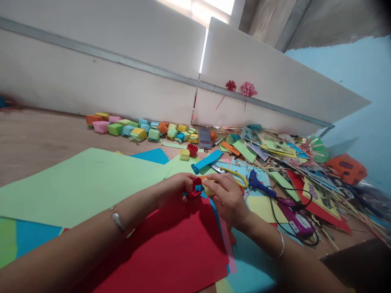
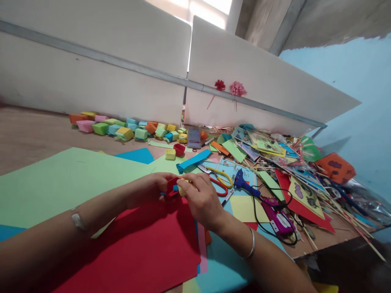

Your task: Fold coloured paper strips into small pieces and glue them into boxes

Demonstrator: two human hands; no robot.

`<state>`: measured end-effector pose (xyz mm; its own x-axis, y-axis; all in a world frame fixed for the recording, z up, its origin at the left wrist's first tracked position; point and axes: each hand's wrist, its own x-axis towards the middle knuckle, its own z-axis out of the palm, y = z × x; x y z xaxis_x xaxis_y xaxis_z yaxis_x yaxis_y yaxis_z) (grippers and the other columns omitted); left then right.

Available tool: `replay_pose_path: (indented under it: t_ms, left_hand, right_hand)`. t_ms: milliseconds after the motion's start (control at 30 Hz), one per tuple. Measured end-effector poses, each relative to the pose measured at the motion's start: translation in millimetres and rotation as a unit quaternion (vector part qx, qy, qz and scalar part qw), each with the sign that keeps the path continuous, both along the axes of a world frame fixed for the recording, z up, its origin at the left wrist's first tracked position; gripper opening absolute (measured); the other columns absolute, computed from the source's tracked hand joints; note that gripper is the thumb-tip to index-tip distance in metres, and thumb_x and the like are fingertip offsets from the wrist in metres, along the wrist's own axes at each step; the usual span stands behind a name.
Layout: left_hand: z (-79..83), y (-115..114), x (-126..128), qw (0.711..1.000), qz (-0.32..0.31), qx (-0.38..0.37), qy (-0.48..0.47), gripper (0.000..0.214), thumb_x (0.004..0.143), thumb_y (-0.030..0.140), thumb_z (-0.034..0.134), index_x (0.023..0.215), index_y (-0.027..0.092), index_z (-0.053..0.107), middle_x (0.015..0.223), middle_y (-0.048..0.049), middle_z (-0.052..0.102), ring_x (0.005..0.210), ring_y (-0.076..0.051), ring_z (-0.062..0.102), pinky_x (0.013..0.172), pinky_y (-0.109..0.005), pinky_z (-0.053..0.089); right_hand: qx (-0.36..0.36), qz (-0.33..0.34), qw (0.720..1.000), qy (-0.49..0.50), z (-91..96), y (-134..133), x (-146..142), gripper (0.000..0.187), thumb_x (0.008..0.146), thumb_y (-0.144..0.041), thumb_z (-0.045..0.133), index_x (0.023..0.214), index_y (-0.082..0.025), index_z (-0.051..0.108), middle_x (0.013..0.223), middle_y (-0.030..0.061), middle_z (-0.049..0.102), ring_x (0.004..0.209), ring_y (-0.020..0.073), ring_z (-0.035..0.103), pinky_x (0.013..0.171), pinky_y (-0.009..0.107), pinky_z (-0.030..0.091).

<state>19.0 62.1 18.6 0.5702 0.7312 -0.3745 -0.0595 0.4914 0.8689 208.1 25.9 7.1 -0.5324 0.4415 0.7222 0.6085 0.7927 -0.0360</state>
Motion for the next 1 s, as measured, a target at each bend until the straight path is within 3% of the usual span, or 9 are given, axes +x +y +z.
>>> replay_pose_path:
  t_ms: [200, 567, 767, 1000]
  left_hand:
    - [-5.2, -3, 4, 1.000, -0.017, 0.003, -0.001, 0.043, 0.042, 0.009, 0.048, 0.081, 0.015, 0.066, 0.065, -0.0004, 0.058, 0.056, -0.014, 0.050, 0.046, -0.023, 0.033]
    - [-17.5, -2, 2, 0.999, -0.023, 0.046, 0.013, 0.036, 0.048, 0.009, 0.053, 0.079, 0.013, 0.071, 0.062, -0.0013, 0.063, 0.054, -0.014, 0.053, 0.049, -0.024, 0.037]
    - [-18.5, -8, 9, 0.996, 0.017, 0.071, 0.052, 0.028, 0.051, 0.010, 0.054, 0.073, 0.015, 0.070, 0.059, 0.0011, 0.064, 0.052, -0.013, 0.056, 0.051, -0.023, 0.039]
    - [-22.7, -16, 16, 0.986, 0.086, 0.112, 0.084, 0.011, 0.072, 0.012, 0.061, 0.075, 0.011, 0.071, 0.063, -0.0037, 0.068, 0.057, -0.020, 0.064, 0.053, -0.029, 0.048]
  right_hand:
    - [0.024, 0.005, 1.000, 0.001, 1.9, -3, -2, 0.032, 0.090, -0.004, 0.049, 0.116, -0.015, 0.065, 0.109, 0.0151, 0.066, 0.098, 0.0229, 0.057, 0.083, 0.038, 0.052]
    - [0.002, -0.005, 0.999, -0.044, -7.4, -3, -5, 0.027, 0.097, -0.014, 0.046, 0.117, -0.018, 0.064, 0.113, 0.0138, 0.066, 0.101, 0.0234, 0.057, 0.083, 0.040, 0.053]
    - [0.034, -0.008, 0.996, -0.081, -10.0, -4, -9, 0.027, 0.097, -0.014, 0.046, 0.115, -0.018, 0.066, 0.113, 0.0130, 0.066, 0.095, 0.0227, 0.056, 0.079, 0.038, 0.054]
    - [0.084, -0.003, 0.992, -0.093, -4.4, -9, -16, 0.023, 0.097, -0.012, 0.048, 0.111, -0.012, 0.066, 0.110, 0.0142, 0.068, 0.092, 0.0223, 0.055, 0.075, 0.036, 0.054]
